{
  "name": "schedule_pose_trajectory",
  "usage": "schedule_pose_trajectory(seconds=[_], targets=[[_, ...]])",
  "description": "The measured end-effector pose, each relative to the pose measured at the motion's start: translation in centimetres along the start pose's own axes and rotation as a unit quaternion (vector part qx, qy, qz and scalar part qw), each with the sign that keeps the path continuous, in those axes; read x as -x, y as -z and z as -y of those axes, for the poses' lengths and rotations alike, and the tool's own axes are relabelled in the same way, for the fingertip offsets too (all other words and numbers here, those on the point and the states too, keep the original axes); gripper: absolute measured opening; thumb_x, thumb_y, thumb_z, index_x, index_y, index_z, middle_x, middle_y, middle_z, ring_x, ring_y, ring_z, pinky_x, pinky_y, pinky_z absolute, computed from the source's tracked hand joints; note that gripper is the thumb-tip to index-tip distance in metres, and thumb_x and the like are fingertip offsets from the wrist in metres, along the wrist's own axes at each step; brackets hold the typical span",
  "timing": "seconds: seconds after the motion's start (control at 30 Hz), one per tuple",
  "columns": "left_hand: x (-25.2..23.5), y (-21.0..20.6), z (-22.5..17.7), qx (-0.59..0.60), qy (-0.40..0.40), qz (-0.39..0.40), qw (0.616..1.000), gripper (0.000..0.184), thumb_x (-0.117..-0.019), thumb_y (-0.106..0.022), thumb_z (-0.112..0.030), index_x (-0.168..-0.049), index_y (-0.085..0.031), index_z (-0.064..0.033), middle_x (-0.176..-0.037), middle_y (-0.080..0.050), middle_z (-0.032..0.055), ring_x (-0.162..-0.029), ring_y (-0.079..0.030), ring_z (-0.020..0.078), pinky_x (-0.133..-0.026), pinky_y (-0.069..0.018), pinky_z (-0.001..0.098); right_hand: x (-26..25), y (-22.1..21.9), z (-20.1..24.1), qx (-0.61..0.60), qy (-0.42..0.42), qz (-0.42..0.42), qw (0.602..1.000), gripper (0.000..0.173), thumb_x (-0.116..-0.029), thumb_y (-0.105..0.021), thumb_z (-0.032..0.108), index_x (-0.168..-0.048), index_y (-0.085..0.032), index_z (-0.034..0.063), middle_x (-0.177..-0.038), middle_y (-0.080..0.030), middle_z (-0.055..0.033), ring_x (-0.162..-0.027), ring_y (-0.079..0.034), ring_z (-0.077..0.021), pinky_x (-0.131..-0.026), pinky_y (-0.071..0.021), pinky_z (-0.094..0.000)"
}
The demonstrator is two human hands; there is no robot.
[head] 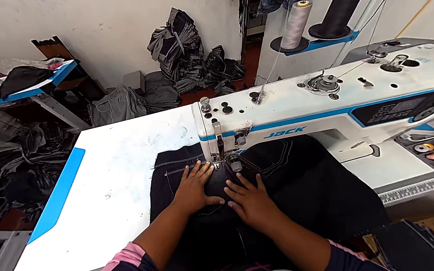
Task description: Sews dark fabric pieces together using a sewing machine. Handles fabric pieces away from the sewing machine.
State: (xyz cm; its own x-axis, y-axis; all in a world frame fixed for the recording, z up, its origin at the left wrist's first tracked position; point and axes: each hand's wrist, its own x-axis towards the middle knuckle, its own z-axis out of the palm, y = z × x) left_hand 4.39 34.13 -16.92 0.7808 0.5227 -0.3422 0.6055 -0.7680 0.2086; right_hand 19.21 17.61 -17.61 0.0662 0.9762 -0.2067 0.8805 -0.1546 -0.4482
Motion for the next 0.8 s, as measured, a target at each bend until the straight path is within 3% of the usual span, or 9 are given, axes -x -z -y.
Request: schedule_pose_trajectory(seconds=[0.2, 0.37, 0.53, 0.63, 0.7, 0.77, 0.8], targets=[[-2.2, 1.3, 1.1, -0.006, 0.000, -0.022, 1.000, 0.103, -0.0796, -0.065, -0.078, -0.156, -0.043, -0.0132, -0.167, -0.033, 0.0050, -0.160, -0.011, 0.0247, -0.126, 0.0023, 0.0567, -3.3, 1.3, -1.8, -0.011, 0.030, -0.010, 0.999, 0.048, -0.1095, -0.041, 0.041, -0.148, -0.057, 0.0175, -0.159, -0.047, -0.0020, -0.156, -0.026, -0.0287, -0.120, 0.0012, -0.0720], [-3.9, 2.4, 2.0, 0.000, 0.005, -0.034, 0.999, 0.098, -0.0801, -0.067, -0.076, -0.152, -0.050, -0.0116, -0.168, -0.031, 0.0050, -0.160, -0.008, 0.0247, -0.126, 0.0032, 0.0561, -5.6, 2.0, -3.1, -0.024, 0.068, -0.068, 0.995, 0.042, -0.1051, -0.054, 0.039, -0.135, -0.069, 0.0134, -0.147, -0.060, -0.0061, -0.150, -0.039, -0.0295, -0.122, -0.0052, -0.0692], [-5.7, 3.0, 3.0, 0.018, 0.005, -0.066, 0.998, 0.100, -0.0795, -0.070, -0.074, -0.155, -0.046, -0.0123, -0.167, -0.033, 0.0060, -0.160, -0.010, 0.0252, -0.126, 0.0010, 0.0570, -7.5, 3.0, -3.7, -0.021, 0.063, -0.077, 0.995, 0.042, -0.1014, -0.062, 0.040, -0.125, -0.073, 0.0064, -0.126, -0.071, -0.0131, -0.135, -0.055, -0.0306, -0.123, -0.0131, -0.0638], [-6.1, 4.0, 3.0, -0.017, 0.006, -0.028, 0.999, 0.099, -0.0843, -0.064, -0.074, -0.159, -0.039, -0.0132, -0.170, -0.024, 0.0065, -0.160, -0.006, 0.0276, -0.125, 0.0020, 0.0593, -8.5, 3.5, -4.1, -0.014, 0.067, -0.078, 0.995, 0.042, -0.0997, -0.064, 0.040, -0.115, -0.076, 0.0033, -0.117, -0.073, -0.0162, -0.124, -0.062, -0.0328, -0.120, -0.0226, -0.0623], [-6.0, 5.1, 3.6, -0.077, -0.043, 0.026, 0.996, 0.093, -0.0913, -0.055, -0.073, -0.159, -0.037, -0.0126, -0.171, -0.020, 0.0106, -0.160, -0.003, 0.0330, -0.124, 0.0025, 0.0642, -8.5, 4.0, -3.5, 0.008, 0.034, -0.037, 0.999, 0.045, -0.1029, -0.058, 0.043, -0.120, -0.074, 0.0039, -0.123, -0.071, -0.0165, -0.129, -0.058, -0.0319, -0.122, -0.0190, -0.0594], [-6.1, 5.7, 4.8, -0.133, -0.126, 0.064, 0.981, 0.080, -0.0974, -0.049, -0.068, -0.158, -0.041, -0.0158, -0.171, -0.023, 0.0092, -0.160, -0.002, 0.0343, -0.122, 0.0034, 0.0685, -6.9, 4.4, -0.9, 0.067, -0.032, 0.028, 0.997, 0.052, -0.1089, -0.043, 0.042, -0.149, -0.054, 0.0101, -0.151, -0.053, -0.0150, -0.150, -0.035, -0.0337, -0.124, -0.0054, -0.0650], [-6.5, 5.5, 5.4, -0.131, -0.166, 0.061, 0.975, 0.074, -0.0988, -0.050, -0.064, -0.155, -0.045, -0.0162, -0.170, -0.027, 0.0085, -0.160, -0.003, 0.0342, -0.121, 0.0042, 0.0707, -5.1, 3.6, 0.6, 0.089, -0.044, 0.013, 0.995, 0.053, -0.1094, -0.043, 0.036, -0.154, -0.045, 0.0079, -0.160, -0.042, -0.0169, -0.155, -0.025, -0.0397, -0.120, -0.0029, -0.0731]])
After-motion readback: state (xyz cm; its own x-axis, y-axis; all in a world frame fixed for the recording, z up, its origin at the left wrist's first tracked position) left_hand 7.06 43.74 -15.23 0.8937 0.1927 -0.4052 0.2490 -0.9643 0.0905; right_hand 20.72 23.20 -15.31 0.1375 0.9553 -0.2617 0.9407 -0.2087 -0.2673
